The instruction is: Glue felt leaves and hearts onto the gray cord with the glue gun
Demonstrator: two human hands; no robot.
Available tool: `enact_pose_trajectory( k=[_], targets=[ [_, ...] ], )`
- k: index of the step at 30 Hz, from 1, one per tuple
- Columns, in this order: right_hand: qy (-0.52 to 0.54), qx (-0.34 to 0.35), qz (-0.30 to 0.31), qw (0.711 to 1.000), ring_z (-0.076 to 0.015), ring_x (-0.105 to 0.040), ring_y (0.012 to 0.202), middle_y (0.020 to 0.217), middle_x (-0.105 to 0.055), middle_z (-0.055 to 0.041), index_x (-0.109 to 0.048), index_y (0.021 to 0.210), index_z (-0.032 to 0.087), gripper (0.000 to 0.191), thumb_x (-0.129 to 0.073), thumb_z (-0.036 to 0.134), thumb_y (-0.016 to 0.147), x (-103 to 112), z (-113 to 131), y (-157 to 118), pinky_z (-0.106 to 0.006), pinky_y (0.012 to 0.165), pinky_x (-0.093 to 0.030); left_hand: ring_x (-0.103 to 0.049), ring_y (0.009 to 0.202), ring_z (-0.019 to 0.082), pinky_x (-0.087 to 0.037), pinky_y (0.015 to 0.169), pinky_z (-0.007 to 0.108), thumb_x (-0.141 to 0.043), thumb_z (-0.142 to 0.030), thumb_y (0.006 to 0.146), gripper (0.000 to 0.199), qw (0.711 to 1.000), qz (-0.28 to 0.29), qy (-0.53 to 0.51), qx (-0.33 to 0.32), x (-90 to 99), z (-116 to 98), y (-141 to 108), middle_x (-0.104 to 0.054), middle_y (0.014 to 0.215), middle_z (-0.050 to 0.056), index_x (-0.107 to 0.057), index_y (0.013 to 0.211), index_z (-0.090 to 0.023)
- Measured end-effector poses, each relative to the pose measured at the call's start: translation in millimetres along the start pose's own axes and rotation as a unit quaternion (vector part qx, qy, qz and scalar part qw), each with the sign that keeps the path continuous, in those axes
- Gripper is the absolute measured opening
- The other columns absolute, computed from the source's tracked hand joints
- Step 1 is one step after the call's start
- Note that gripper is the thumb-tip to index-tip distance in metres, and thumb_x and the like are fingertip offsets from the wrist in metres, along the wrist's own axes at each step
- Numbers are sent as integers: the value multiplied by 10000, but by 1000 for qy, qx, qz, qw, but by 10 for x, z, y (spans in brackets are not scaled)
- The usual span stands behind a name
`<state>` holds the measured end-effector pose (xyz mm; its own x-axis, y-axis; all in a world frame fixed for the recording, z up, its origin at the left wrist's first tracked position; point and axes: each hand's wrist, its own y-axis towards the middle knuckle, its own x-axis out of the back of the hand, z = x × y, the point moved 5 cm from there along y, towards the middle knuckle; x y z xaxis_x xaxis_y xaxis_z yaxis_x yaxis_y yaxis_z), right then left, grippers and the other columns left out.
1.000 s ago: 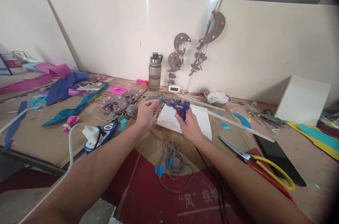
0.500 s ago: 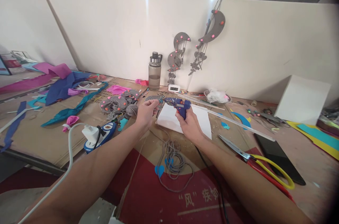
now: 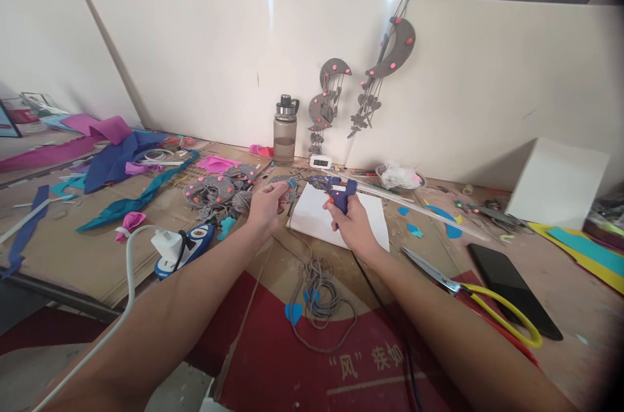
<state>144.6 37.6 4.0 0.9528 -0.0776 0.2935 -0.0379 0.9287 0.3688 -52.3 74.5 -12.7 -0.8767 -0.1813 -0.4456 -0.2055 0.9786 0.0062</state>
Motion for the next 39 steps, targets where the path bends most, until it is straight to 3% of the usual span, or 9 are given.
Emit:
enact_pose_trajectory(
  k=[7,11,18,28,39],
  targets=[
    [95,-95,20,991,-67,-433,484,819,-632,-15,-472,908,180,255,-588,311,722,166,-151,179,-240,440,-424,-443,507,41,-278,431,176,-763,-266,573,236,1000,-1,-7,7,-2,-5,-13,-609,695,21,-629,692,-112],
    [65,-38,18,997,-82,-458,497,861,-640,-17,-472,959,191,263,-562,354,774,151,-62,146,-253,460,-428,-444,508,41,-280,431,176,-756,-278,588,241,1000,1,-2,5,-14,-7,-21,-617,712,27,-635,711,-109],
    [-142,62,28,987,-172,-573,685,919,-641,-67,-535,1059,190,281,-499,378,853,41,120,-1,-334,650,-483,-463,520,49,-295,440,181,-756,-283,595,243,1000,9,-1,2,-38,2,-35,-622,722,30,-641,725,-113],
    [-203,95,16,974,-232,-582,884,1027,-624,-94,-509,1138,184,320,-457,350,870,31,190,-25,-401,807,-470,-444,494,45,-270,433,186,-757,-262,592,220,1000,13,19,-16,-73,-12,-61,-599,667,21,-625,688,-115],
    [-227,97,8,969,-258,-594,917,1051,-643,-116,-470,1224,187,387,-439,351,875,52,223,-43,-415,800,-470,-442,493,46,-274,445,194,-754,-252,604,198,999,16,26,-17,-71,-12,-59,-601,670,21,-626,673,-118]
  ],
)
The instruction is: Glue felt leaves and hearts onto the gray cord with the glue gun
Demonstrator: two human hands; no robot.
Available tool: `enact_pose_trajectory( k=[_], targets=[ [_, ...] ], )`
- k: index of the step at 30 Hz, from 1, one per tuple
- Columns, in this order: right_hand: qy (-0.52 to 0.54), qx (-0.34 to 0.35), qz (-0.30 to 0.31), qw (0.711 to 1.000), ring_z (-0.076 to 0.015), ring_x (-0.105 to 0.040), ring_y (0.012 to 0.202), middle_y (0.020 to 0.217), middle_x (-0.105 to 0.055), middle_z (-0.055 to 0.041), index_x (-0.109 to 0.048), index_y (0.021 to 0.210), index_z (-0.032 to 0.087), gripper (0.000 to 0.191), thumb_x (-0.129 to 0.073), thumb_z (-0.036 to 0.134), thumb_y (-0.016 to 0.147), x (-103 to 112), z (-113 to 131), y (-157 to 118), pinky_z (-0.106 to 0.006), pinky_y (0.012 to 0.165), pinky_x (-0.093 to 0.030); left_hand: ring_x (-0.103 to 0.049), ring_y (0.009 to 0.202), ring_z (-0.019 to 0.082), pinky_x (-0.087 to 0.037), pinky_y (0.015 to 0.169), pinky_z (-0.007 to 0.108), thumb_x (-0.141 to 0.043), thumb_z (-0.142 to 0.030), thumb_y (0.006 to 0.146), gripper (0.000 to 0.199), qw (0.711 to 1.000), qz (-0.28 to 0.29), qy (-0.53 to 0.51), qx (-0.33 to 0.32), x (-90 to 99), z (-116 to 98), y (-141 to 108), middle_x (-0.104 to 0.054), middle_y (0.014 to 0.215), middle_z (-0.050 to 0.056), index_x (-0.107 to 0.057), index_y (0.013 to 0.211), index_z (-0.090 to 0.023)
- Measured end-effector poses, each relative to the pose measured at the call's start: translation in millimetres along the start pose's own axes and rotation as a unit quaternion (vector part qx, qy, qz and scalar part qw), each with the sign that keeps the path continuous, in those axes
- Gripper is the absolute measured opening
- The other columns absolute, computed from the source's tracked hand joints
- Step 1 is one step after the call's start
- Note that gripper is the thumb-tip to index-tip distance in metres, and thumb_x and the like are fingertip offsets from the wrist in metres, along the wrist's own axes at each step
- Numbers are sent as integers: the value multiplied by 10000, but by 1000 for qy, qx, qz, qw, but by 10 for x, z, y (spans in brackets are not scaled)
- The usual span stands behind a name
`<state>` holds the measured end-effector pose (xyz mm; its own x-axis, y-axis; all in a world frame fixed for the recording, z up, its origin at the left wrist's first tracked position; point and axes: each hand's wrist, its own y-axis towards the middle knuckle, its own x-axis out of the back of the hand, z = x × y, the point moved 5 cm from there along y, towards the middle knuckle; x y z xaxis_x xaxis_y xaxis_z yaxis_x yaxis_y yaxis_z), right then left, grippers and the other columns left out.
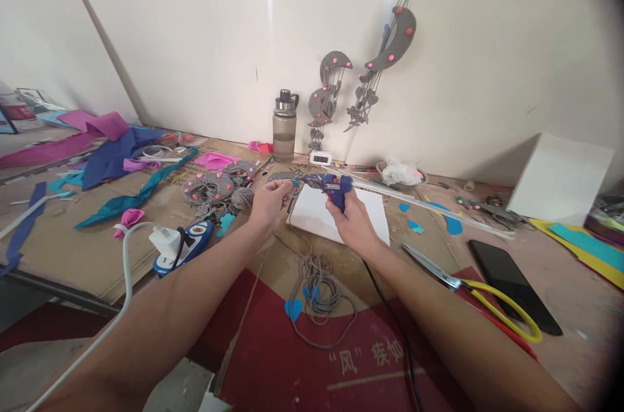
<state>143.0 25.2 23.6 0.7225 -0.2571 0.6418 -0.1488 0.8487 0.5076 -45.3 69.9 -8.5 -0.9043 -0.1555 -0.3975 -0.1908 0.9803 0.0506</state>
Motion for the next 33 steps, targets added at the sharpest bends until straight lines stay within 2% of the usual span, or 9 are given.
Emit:
enact_pose_trajectory(
  k=[7,16,18,20,22,24,26,29,33],
  targets=[
    [3,-13,23,1000,-268,-597,958,1067,-641,-127,-449,1253,170,408,-443,332,879,-22,31,-11,-413,823,-465,-441,499,46,-271,444,188,-742,-270,607,210,1000,2,0,2,7,14,11,-608,683,25,-626,691,-117],
    [15,-10,19,1000,-264,-597,968,1078,-640,-125,-473,1219,172,388,-455,339,869,-23,12,-6,-427,846,-467,-451,505,48,-276,446,187,-753,-272,599,218,1000,3,-2,4,9,12,8,-611,684,26,-625,690,-120],
    [44,-26,16,999,-240,-610,882,1046,-649,-111,-508,1142,180,338,-482,348,850,-39,-15,-2,-406,800,-486,-454,501,49,-278,445,187,-755,-271,597,220,1000,3,-4,6,13,10,10,-611,680,30,-622,689,-121],
    [112,-62,22,991,-187,-596,706,990,-663,-85,-513,1066,190,291,-499,364,833,-67,-70,7,-356,678,-505,-456,502,50,-278,443,184,-753,-265,591,219,1000,2,-10,6,17,2,16,-610,675,31,-619,687,-120],
    [197,-105,39,974,-133,-537,556,947,-673,-56,-489,1027,198,263,-497,364,822,-96,-148,29,-303,556,-487,-449,499,48,-272,439,178,-747,-264,585,220,1000,-1,-15,5,25,-13,25,-604,666,27,-611,679,-119],
    [232,-141,60,961,-109,-517,507,934,-681,-43,-478,997,197,233,-481,344,816,-100,-249,67,-277,522,-470,-434,493,43,-269,437,173,-746,-273,578,228,1000,-9,-18,1,40,-32,35,-592,647,15,-598,663,-121],
    [173,-178,86,965,-118,-556,540,912,-687,-55,-505,932,184,194,-459,335,819,-72,-382,111,-272,558,-465,-432,492,44,-273,437,171,-747,-289,574,242,1000,-20,-16,-7,54,-52,42,-587,637,6,-587,652,-126],
    [-25,-224,142,964,-187,-633,703,898,-691,-115,-559,844,158,251,-435,376,846,-5,-573,155,-287,638,-447,-439,495,46,-280,438,168,-737,-300,582,241,1000,-26,-3,-16,55,-74,37,-582,623,3,-580,642,-127],
    [-210,-203,178,940,-297,-641,936,1018,-677,-199,-610,898,123,374,-424,446,879,71,-620,164,-336,726,-435,-431,477,48,-278,437,168,-719,-287,607,210,999,-23,27,-30,14,-98,-7,-557,575,-9,-590,652,-127]
  ],
)
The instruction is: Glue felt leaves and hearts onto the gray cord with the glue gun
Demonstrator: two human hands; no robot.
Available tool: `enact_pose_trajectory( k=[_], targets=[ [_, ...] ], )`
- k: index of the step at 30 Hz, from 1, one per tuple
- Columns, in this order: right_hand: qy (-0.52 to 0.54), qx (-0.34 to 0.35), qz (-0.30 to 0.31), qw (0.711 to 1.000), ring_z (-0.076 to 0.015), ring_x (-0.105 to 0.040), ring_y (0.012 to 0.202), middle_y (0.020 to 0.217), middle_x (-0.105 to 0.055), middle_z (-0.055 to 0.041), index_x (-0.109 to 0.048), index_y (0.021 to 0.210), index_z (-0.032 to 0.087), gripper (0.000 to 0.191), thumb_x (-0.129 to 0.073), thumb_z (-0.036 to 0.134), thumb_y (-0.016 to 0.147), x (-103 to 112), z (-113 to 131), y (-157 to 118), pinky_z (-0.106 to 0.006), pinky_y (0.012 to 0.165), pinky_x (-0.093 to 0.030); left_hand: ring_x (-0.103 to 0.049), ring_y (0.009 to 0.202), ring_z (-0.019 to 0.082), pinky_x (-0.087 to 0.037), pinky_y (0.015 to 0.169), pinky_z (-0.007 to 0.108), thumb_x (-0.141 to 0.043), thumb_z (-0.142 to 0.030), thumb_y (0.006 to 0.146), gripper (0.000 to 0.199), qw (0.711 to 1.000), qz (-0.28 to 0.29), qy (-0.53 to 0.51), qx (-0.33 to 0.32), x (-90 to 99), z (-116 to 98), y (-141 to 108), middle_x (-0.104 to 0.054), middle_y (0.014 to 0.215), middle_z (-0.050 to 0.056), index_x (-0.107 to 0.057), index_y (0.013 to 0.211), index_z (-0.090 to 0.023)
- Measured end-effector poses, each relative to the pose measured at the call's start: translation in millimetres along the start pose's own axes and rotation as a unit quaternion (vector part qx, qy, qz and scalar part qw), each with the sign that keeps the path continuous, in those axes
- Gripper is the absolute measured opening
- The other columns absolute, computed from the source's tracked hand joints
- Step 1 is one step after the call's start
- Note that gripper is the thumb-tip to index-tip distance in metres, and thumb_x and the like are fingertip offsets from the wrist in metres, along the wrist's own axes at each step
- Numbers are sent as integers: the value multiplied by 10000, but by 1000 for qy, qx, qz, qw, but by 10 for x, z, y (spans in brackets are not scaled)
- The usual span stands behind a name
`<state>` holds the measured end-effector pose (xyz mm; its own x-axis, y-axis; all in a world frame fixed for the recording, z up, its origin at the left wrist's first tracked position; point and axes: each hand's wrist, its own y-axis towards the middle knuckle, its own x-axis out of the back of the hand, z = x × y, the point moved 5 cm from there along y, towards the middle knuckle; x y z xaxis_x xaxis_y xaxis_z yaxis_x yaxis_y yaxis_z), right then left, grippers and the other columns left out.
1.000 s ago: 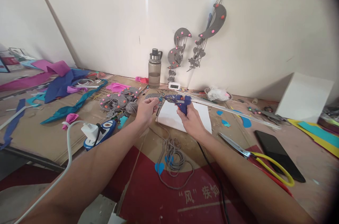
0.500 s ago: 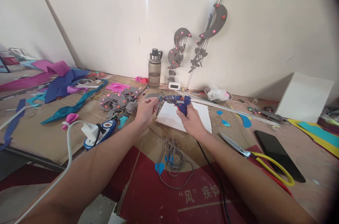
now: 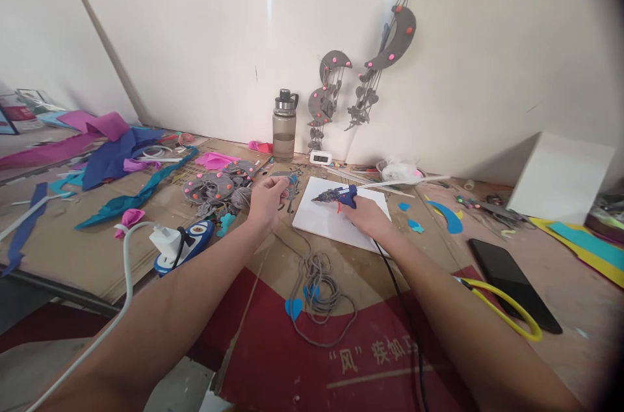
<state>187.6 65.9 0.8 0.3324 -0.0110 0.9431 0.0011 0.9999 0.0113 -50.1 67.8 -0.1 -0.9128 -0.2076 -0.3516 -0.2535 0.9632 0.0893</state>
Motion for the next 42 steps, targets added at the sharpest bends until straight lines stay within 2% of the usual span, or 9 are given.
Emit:
enact_pose_trajectory(
  k=[6,10,15,17,19,23,27,31,42],
  targets=[
    [-80,17,-94,992,-322,-619,947,969,-657,-208,-611,867,135,333,-496,447,862,132,67,-124,-400,773,-443,-418,473,58,-300,459,191,-698,-324,650,212,997,25,41,-60,-63,-69,-69,-531,554,-32,-602,692,-139],
    [123,143,-207,960,-253,-583,987,1004,-622,-140,-525,914,180,148,-532,307,837,188,334,-262,-395,860,-447,-469,523,79,-358,509,211,-647,-321,726,180,976,38,147,-154,-97,-167,-147,-589,629,-6,-639,757,-144],
    [533,195,-72,820,-174,-589,1034,1090,-596,-56,-381,998,251,372,-642,311,740,-58,663,-338,-382,940,-449,-525,598,99,-416,578,227,-609,-237,766,94,894,72,311,-315,-235,-314,-375,-645,730,24,-666,751,-164],
    [627,163,-10,762,-145,-623,865,980,-613,-6,-337,994,268,432,-664,307,714,-145,729,-346,-377,864,-487,-538,613,105,-424,589,229,-612,-214,757,70,877,82,332,-338,-273,-333,-432,-649,730,24,-666,743,-173],
    [662,122,19,739,-105,-569,646,848,-586,53,-322,992,277,449,-669,314,709,-180,739,-360,-344,731,-511,-545,608,108,-428,590,232,-612,-213,752,66,885,78,331,-318,-274,-321,-430,-655,722,22,-664,742,-173],
    [585,123,-31,801,-89,-426,584,723,-466,74,-434,964,259,325,-648,343,734,-80,693,-415,-231,536,-404,-548,601,112,-422,585,236,-632,-261,736,109,944,58,259,-198,-223,-208,-321,-660,706,22,-667,746,-159],
    [457,161,-110,868,-103,-362,604,640,-404,52,-570,818,210,137,-590,343,793,23,670,-463,-244,547,-316,-467,515,82,-361,517,221,-662,-280,701,134,984,81,144,-75,-234,-40,-255,-573,582,-13,-652,720,-148],
    [432,148,-141,878,-108,-328,589,599,-386,51,-613,790,198,145,-613,343,777,19,624,-451,-256,548,-274,-426,482,63,-326,495,215,-687,-264,668,140,990,119,71,-9,-294,17,-293,-527,541,-28,-619,666,-142],
    [433,124,-161,878,-129,-448,634,715,-596,-2,-605,771,197,178,-605,375,771,19,579,-417,-256,575,-347,-404,471,64,-308,482,224,-683,-259,660,138,987,141,72,5,-344,4,-326,-508,520,-30,-614,694,-144]
  ],
)
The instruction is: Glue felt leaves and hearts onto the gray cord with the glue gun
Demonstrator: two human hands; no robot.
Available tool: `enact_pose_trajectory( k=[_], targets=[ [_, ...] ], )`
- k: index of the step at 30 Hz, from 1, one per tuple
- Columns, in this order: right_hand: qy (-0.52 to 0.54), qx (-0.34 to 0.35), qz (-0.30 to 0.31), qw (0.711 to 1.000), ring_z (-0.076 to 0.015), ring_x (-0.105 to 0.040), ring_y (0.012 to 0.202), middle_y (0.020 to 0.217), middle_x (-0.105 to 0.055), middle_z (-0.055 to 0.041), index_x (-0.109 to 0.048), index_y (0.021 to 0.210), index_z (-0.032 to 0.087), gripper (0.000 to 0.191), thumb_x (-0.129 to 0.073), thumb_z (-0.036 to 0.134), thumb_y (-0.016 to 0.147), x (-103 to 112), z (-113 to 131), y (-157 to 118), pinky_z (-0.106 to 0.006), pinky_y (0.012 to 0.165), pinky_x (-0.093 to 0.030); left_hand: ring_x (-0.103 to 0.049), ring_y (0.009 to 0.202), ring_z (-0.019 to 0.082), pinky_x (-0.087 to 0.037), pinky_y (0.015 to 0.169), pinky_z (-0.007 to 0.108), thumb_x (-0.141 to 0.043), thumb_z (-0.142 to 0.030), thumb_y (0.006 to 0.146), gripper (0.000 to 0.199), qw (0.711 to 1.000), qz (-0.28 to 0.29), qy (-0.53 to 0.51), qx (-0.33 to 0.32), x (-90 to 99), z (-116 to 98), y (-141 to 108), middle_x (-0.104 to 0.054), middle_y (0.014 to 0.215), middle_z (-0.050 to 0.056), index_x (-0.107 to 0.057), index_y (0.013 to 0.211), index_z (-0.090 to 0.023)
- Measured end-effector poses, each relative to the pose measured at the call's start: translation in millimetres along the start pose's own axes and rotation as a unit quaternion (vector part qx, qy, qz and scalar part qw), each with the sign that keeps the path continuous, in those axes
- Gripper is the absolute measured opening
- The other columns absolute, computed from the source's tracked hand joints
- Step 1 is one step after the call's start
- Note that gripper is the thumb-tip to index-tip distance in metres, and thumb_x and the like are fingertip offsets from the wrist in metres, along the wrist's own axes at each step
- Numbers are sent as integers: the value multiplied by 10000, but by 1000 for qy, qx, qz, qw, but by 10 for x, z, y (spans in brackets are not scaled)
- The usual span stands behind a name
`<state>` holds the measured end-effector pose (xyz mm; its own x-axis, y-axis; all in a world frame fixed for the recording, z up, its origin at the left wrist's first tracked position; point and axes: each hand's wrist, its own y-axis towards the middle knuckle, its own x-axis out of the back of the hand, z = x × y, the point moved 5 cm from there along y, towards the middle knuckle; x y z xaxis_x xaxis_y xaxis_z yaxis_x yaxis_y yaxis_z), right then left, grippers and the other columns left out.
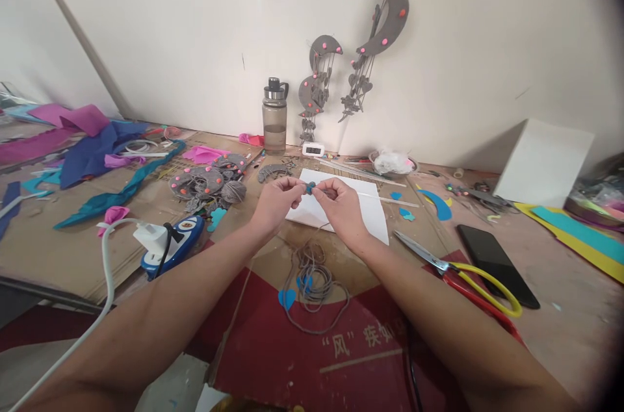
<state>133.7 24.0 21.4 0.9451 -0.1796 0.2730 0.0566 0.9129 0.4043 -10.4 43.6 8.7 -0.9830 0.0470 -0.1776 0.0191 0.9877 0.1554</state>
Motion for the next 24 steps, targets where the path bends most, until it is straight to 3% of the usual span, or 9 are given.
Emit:
enact_pose_trajectory(
  k=[6,11,16,24],
  targets=[
    [-18,-5,-15,1000,-123,-448,612,704,-591,2,-579,750,199,171,-613,366,755,14,-27,19,-256,570,-349,-393,470,70,-298,480,230,-652,-276,696,125,998,26,54,-33,-6,5,-7,-490,511,-35,-613,700,-157],
    [-28,6,-21,999,-116,-429,588,632,-510,43,-615,904,218,196,-621,334,746,41,-10,24,-247,566,-341,-405,484,72,-301,471,220,-643,-262,681,111,993,31,101,-44,-9,-69,-28,-492,536,-40,-602,701,-161],
    [-12,17,26,999,-136,-522,661,748,-641,-8,-667,808,198,169,-585,341,770,18,50,23,-261,613,-395,-423,492,70,-319,457,210,-634,-238,664,99,986,46,153,-49,2,-120,-15,-541,590,-25,-624,711,-152],
    [-49,3,18,999,-153,-571,697,759,-676,-11,-652,772,196,173,-573,350,762,57,-87,84,-282,675,-441,-482,489,83,-393,487,225,-669,-265,680,169,991,96,97,6,-6,-111,-2,-595,597,9,-681,788,-136]
  ],
)
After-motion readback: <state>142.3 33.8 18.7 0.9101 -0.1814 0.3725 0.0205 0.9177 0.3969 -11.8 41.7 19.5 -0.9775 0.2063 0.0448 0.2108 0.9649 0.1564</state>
